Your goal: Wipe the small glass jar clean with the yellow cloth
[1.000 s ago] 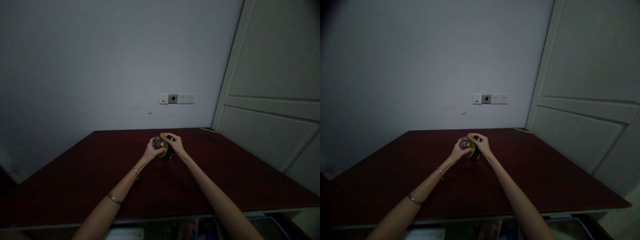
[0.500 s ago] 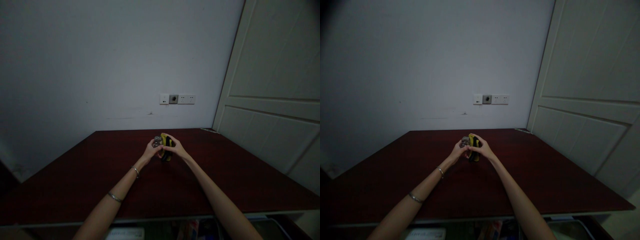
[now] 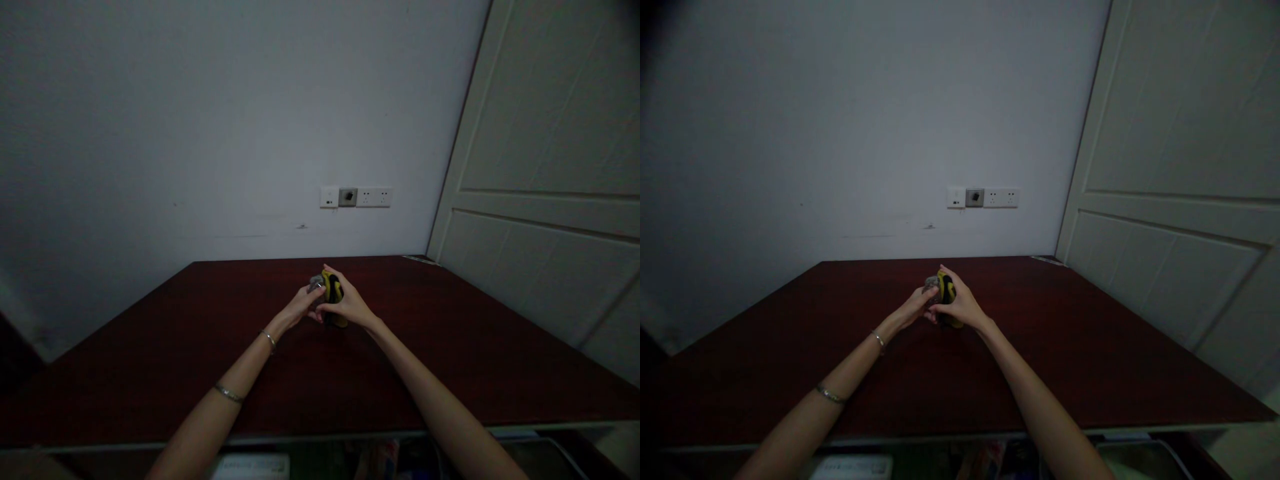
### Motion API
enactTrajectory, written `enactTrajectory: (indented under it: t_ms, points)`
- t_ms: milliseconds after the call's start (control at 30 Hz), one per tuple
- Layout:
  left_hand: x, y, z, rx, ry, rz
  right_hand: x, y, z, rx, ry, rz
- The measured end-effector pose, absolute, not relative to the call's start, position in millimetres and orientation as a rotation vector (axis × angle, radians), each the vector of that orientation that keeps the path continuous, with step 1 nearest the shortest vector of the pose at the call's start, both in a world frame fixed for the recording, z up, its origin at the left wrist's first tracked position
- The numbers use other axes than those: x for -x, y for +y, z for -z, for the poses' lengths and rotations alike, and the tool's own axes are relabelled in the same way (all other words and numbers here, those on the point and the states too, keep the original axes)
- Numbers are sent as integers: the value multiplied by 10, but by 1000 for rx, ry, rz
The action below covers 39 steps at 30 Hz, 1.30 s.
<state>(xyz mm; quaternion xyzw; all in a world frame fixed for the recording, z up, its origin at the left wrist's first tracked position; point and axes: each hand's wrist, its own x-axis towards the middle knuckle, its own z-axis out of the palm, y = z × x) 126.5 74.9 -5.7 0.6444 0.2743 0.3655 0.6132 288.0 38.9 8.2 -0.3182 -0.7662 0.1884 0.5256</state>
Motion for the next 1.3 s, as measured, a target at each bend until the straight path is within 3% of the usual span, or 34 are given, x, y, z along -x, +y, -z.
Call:
enactTrajectory:
  t_ms: [433,800,1300]
  points:
    - [-1139,823,106,-1447,451,-684,-2849,483,-30,820,-1476,-656]
    - [-1230,838,137,-1509,518,-1033,-2705,522,22,917,-1289,-791]
    - [-1279,810,107,-1567,592,-1196,-2781,492,30,911,-1603,-442]
